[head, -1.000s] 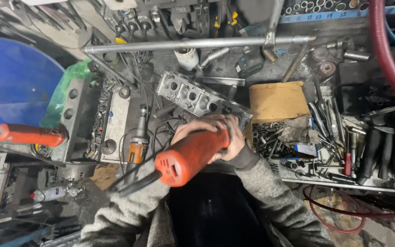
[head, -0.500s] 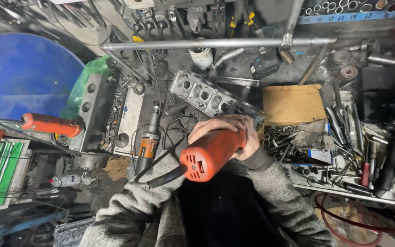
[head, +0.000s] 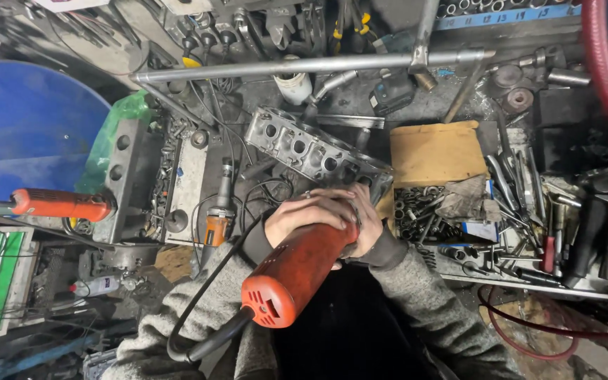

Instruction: Grind and polish the ports of an engine cylinder head using power tools.

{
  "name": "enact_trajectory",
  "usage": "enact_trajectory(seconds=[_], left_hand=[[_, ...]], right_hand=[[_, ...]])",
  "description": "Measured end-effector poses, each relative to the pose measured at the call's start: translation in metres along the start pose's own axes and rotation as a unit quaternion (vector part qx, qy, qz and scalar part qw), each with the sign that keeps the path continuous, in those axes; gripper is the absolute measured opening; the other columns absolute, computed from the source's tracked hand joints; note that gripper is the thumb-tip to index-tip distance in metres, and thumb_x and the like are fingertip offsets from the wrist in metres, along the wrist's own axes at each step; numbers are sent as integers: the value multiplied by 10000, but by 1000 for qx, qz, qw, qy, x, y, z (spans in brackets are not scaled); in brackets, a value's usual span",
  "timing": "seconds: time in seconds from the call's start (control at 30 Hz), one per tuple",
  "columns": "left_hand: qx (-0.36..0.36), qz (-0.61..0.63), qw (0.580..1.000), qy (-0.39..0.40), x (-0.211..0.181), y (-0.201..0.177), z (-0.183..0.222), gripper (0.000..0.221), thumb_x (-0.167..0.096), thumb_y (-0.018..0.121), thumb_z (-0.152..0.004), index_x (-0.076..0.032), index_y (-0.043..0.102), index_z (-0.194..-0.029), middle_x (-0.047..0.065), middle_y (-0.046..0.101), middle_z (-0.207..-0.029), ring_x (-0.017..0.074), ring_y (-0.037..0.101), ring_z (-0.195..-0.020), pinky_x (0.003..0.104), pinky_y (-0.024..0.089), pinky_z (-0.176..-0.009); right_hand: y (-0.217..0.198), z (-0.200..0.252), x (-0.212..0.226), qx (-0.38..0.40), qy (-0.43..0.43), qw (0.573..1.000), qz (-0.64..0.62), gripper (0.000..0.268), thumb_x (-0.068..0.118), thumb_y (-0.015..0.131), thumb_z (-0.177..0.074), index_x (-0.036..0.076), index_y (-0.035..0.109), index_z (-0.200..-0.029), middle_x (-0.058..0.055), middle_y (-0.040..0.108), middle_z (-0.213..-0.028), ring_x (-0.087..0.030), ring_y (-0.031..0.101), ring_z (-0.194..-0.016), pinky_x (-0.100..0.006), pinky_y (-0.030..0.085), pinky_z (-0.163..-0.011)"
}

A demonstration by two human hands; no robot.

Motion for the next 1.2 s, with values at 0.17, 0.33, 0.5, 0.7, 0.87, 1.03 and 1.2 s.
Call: enact_trajectory(seconds=[0.17,0.33,0.5,0.7,0.87,1.03,1.2], left_hand=[[-8,1,1000,-2,11,1,27,373,-184,841,-800,-17,679,-1092,112,736,-1118,246,734,-1109,336,572,-1040],[-2,15,1000,-6,20,13,36,365,-191,835,-802,-15,683,-1082,111,738,-1109,244,737,-1095,334,575,-1030],[-7,13,1000,-3,21,12,40,356,-199,830,-804,-14,686,-1072,111,740,-1100,243,741,-1081,332,578,-1021],[-1,29,1000,-1,-6,43,-2,347,-208,823,-806,-11,690,-1060,111,742,-1090,241,744,-1064,330,582,-1010],[-10,20,1000,3,-132,92,-82,341,-215,818,-808,-9,693,-1050,111,743,-1081,239,747,-1050,328,586,-1000],[-6,23,1000,2,-147,100,-85,335,-222,813,-810,-7,697,-1039,111,745,-1072,238,750,-1036,326,589,-991],[-7,15,1000,5,-155,98,-84,330,-230,807,-812,-5,700,-1029,110,747,-1063,236,753,-1021,324,592,-982]], right_hand=[[-5,3,-15,-21,30,999,-3,825,400,885,-687,30,585,-1360,-138,628,-1396,-393,592,-1286,-514,472,-1094],[-17,-12,13,-27,-14,999,-15,878,437,898,-632,31,584,-1344,-147,620,-1384,-385,599,-1240,-515,452,-1045],[-7,-8,2,-13,1,1000,0,811,436,869,-669,55,626,-1343,-116,672,-1372,-348,617,-1200,-487,481,-1022],[-14,-10,11,-39,-18,999,-1,826,475,863,-680,28,614,-1328,-146,654,-1372,-363,628,-1210,-507,468,-1026],[-10,-8,-12,-35,25,999,-23,809,456,899,-716,49,587,-1341,-145,661,-1368,-378,625,-1274,-512,483,-1108],[7,29,-25,-38,-5,999,37,929,485,893,-571,14,571,-1304,-206,598,-1333,-446,575,-1258,-579,422,-1101],[2,3,-29,-7,82,997,2,792,402,902,-719,83,612,-1384,-129,645,-1413,-372,617,-1324,-476,506,-1111]])
Point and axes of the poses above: each hand's wrist, its own z-axis away from the middle knuckle, its own y-axis out of the palm, x = y × z, the point moved 10 cm from there along -z, towards the middle knuckle
